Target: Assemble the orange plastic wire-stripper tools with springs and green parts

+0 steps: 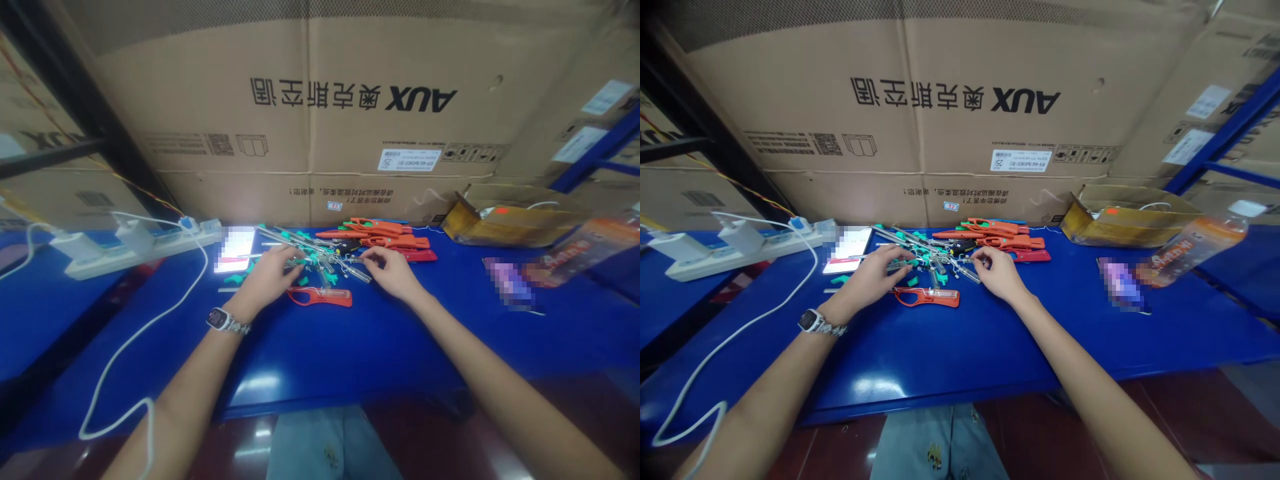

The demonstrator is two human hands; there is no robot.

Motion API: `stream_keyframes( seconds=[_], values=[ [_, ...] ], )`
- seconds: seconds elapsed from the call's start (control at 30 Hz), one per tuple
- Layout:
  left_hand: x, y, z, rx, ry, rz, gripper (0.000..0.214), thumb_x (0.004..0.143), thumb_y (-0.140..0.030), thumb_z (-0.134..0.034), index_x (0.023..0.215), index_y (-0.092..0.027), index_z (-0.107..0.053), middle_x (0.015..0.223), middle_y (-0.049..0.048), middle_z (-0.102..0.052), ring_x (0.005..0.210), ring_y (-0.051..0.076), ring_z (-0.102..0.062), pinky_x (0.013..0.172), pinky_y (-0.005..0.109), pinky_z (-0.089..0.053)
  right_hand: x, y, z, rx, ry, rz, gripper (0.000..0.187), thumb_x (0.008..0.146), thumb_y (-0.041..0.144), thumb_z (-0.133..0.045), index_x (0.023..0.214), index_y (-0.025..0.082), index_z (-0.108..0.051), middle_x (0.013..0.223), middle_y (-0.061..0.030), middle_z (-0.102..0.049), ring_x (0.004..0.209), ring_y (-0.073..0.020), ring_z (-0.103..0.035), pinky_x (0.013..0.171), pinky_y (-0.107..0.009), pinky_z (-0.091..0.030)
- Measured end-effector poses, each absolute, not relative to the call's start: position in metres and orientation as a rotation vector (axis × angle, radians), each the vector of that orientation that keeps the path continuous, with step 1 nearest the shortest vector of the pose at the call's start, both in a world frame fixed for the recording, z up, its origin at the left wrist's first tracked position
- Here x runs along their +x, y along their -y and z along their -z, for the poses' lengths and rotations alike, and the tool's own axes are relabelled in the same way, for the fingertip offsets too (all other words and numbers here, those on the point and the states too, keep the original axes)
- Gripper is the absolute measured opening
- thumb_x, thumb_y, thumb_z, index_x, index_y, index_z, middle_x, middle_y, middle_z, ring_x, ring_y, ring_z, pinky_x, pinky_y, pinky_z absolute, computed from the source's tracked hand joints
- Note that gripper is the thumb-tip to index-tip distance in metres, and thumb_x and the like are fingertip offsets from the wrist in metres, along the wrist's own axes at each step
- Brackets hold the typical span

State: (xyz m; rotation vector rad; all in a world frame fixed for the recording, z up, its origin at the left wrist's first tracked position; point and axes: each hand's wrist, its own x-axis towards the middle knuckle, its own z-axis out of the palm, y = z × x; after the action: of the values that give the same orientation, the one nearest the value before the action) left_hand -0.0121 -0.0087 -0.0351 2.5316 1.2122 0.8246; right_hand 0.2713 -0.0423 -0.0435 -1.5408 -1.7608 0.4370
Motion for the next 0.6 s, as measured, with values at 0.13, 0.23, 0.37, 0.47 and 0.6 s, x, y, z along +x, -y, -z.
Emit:
stream_keyframes(
  seconds=[0.13,0.23,0.37,0.47,0.6],
  values=[
    [0.007,0.019,0.032,2.568,-1.077,-0.843,0.012,0.095,-0.025,-0.056,0.098,-0.020,-0.066,0.097,0.0049,-0.068,0.096,0.023,-0.061,0.087,0.038,-0.048,0.275,0.048,0.047,-1.626,1.809,-0.392,0.009,0.081,0.020,-0.063,0.087,0.018,-0.069,0.082,-0.0035,-0.071,0.068,-0.0161,-0.058,0.067,-0.029,-0.046],
    [0.016,0.021,0.034,2.600,-1.059,-0.801,0.013,0.096,-0.025,-0.055,0.096,-0.021,-0.067,0.096,0.0044,-0.068,0.097,0.023,-0.061,0.088,0.038,-0.048,0.270,0.052,0.051,-1.639,1.883,-0.371,0.008,0.081,0.022,-0.068,0.087,0.018,-0.069,0.089,-0.0052,-0.070,0.073,-0.0163,-0.059,0.071,-0.030,-0.046],
    [0.019,0.013,0.032,2.674,-1.107,-0.720,0.015,0.096,-0.024,-0.053,0.095,-0.020,-0.067,0.095,0.0058,-0.068,0.096,0.025,-0.061,0.086,0.039,-0.048,0.265,0.058,0.053,-1.607,1.961,-0.435,0.006,0.080,0.023,-0.070,0.084,0.018,-0.069,0.087,-0.0042,-0.068,0.072,-0.0151,-0.058,0.069,-0.028,-0.044],
    [0.019,0.004,0.027,2.702,-1.153,-0.728,0.016,0.096,-0.023,-0.051,0.095,-0.018,-0.066,0.097,0.0081,-0.067,0.097,0.026,-0.062,0.086,0.040,-0.049,0.265,0.057,0.050,-1.595,1.946,-0.444,0.013,0.083,0.031,-0.070,0.081,0.018,-0.067,0.083,-0.0034,-0.069,0.070,-0.0149,-0.058,0.066,-0.027,-0.043],
    [0.021,-0.002,0.026,2.646,-1.258,-0.794,0.015,0.095,-0.022,-0.050,0.093,-0.018,-0.065,0.101,0.0087,-0.068,0.097,0.027,-0.063,0.087,0.041,-0.049,0.265,0.034,0.040,-1.647,1.924,-0.342,0.011,0.088,0.026,-0.062,0.082,0.018,-0.069,0.084,-0.0044,-0.072,0.074,-0.0160,-0.062,0.069,-0.027,-0.044]
  ],
)
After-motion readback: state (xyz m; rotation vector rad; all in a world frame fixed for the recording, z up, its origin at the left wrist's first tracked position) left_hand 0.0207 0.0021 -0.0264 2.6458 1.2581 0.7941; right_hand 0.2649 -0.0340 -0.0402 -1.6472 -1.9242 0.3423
